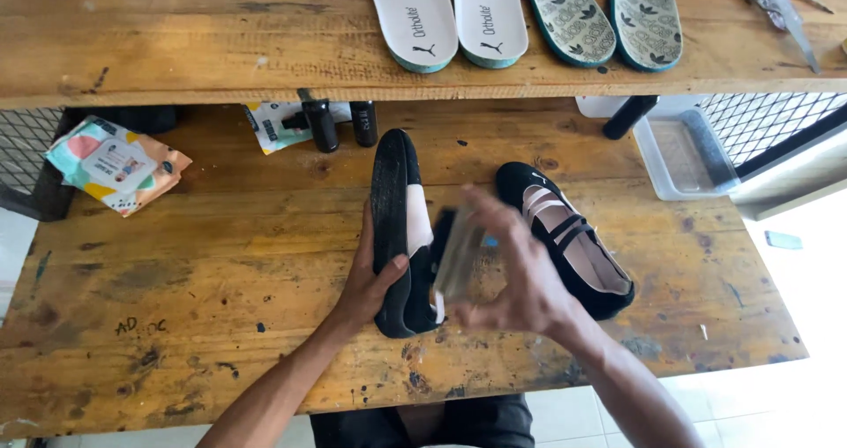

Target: Cleaning the sole and sides of a black shoe using a brush and a cleaning block

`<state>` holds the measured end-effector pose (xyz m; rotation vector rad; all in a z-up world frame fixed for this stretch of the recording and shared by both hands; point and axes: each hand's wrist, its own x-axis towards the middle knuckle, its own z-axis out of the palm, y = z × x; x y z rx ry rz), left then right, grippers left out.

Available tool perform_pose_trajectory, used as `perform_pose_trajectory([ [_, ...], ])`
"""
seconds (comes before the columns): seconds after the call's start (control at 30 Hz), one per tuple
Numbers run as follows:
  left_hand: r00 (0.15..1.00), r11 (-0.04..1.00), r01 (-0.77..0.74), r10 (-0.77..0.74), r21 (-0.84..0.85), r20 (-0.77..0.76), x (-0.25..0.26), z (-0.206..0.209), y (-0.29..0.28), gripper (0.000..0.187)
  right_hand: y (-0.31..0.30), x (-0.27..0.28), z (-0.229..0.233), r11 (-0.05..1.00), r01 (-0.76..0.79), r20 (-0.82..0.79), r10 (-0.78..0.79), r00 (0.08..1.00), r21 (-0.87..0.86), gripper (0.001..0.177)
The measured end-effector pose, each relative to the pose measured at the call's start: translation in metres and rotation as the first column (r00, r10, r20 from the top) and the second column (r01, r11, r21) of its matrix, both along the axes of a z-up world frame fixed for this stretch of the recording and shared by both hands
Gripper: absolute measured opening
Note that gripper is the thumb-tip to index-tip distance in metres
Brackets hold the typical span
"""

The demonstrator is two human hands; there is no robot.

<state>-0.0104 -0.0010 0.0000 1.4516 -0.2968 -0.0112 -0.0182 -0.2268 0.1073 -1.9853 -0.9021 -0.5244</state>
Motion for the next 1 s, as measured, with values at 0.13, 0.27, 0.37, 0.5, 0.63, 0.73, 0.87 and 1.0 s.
perform_pose_trajectory([
  [0.13,0.999,0.999,0.044,-0.044,0.013,-0.018,0.003,-0.014,0.006,0.097,0.013,-0.006,-0.018,0.970,-0.243,0.082,0.241,0.967,0.006,0.086],
  [0.27,1.000,0.998,0.004,-0.005,0.066,0.018,0.002,-0.001,0.000,0.107,0.000,0.010,-0.026,0.994,-0.045,-0.030,0.042,0.999,-0.104,0.072],
  [0.37,0.998,0.999,0.039,-0.040,0.029,0.041,0.000,0.005,-0.002,0.107,-0.014,0.017,-0.036,0.976,0.211,-0.053,-0.214,0.975,-0.057,0.089],
  [0.5,0.995,0.996,0.079,-0.080,0.028,0.055,-0.001,0.014,-0.005,0.116,-0.014,0.014,-0.028,0.981,0.171,-0.211,-0.147,0.966,0.096,0.090],
  [0.63,0.995,0.997,0.073,-0.073,-0.004,0.063,-0.003,0.004,-0.005,0.120,-0.017,0.010,-0.033,0.979,0.089,-0.142,-0.063,0.988,0.185,0.090],
  [0.73,0.995,0.995,0.086,-0.083,-0.045,0.060,-0.006,0.006,-0.005,0.125,-0.018,0.010,-0.043,0.936,-0.002,-0.136,0.053,0.989,0.351,0.089],
  [0.87,0.994,0.995,0.101,-0.102,0.005,0.046,-0.011,0.002,-0.004,0.134,-0.017,0.010,-0.055,0.941,-0.074,0.083,0.049,0.995,0.329,0.098],
  [1.0,0.990,0.991,0.104,-0.111,0.087,0.087,-0.015,0.001,-0.001,0.133,-0.014,0.004,-0.061,0.958,-0.080,0.211,0.021,0.977,0.274,0.091],
])
